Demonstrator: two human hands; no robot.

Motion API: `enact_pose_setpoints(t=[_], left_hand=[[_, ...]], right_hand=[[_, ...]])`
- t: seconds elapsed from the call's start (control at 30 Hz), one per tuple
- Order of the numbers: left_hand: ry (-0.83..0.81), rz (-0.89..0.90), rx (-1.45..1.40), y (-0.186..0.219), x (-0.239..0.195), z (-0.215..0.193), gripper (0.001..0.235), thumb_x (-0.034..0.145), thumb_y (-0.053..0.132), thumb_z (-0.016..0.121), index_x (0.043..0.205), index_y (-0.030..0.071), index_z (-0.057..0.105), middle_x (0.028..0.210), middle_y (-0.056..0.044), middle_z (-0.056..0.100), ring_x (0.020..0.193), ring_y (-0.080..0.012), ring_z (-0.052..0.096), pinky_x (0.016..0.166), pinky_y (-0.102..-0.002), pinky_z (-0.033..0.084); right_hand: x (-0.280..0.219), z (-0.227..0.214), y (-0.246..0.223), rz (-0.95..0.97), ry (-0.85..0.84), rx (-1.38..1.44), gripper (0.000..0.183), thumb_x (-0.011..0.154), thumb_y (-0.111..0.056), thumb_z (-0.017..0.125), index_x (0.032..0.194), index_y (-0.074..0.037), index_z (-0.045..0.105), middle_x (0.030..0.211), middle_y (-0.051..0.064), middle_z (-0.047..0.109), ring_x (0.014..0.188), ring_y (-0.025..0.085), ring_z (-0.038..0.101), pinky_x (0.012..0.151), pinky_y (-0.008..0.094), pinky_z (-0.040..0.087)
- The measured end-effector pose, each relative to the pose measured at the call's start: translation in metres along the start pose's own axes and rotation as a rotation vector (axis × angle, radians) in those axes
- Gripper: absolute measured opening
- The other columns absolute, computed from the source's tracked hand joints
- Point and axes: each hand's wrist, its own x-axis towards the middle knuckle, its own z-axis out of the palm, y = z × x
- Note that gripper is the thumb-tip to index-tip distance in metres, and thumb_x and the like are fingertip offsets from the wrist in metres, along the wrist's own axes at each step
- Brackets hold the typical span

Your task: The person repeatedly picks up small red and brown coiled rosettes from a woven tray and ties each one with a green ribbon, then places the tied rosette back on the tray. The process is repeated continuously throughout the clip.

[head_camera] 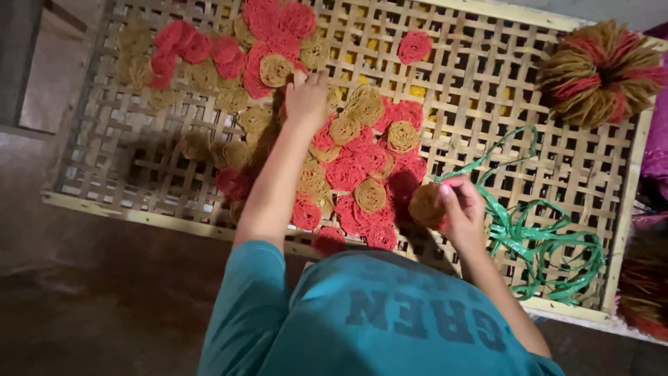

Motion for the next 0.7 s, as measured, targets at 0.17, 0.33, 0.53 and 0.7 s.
enact_pose_setpoints(t=[0.17,0.33,0.53,0.7], left_hand=[[0.089,0.002,-0.425,-0.01,-0.004,-0.014,0.016,0.099,0.017,0.074,0.113,0.012,0.078,0.109,-0.008,0.074,0.101,-0.0177,0.064,0.09,-0.037,0.052],[0.0,-0.019,-1.208,0.037,-0.054,-0.006,0.022,0.098,0.012,0.069,0.118,0.002,0.071,0.089,-0.002,0.073,0.075,-0.0069,0.064,0.065,-0.024,0.054],[-0.035,0.159,-1.367,0.102,-0.122,0.007,0.022,0.101,0.008,0.065,0.122,0.001,0.068,0.102,-0.004,0.076,0.092,-0.0068,0.072,0.08,-0.024,0.058],[-0.021,0.15,-1.173,0.121,-0.145,-0.014,0.025,0.098,0.01,0.069,0.122,0.004,0.07,0.093,-0.006,0.077,0.078,-0.0051,0.067,0.068,-0.024,0.054]], right_hand=[[0.007,0.021,-0.012,-0.165,0.029,-0.237,0.007,0.099,-0.005,0.069,0.102,0.001,0.072,0.095,0.004,0.068,0.088,0.012,0.063,0.082,0.025,0.049],[0.014,0.039,-0.025,-0.233,0.121,-0.444,0.009,0.091,-0.004,0.079,0.1,-0.001,0.078,0.087,0.009,0.072,0.079,0.015,0.065,0.073,0.027,0.049],[0.017,0.054,-0.033,-0.28,0.09,-0.57,0.011,0.092,-0.002,0.078,0.102,-0.002,0.076,0.088,0.011,0.07,0.075,0.02,0.067,0.065,0.031,0.05],[0.013,0.056,-0.039,-0.451,0.068,-0.779,0.016,0.088,-0.002,0.079,0.103,-0.003,0.074,0.09,0.012,0.066,0.076,0.029,0.065,0.068,0.038,0.053]])
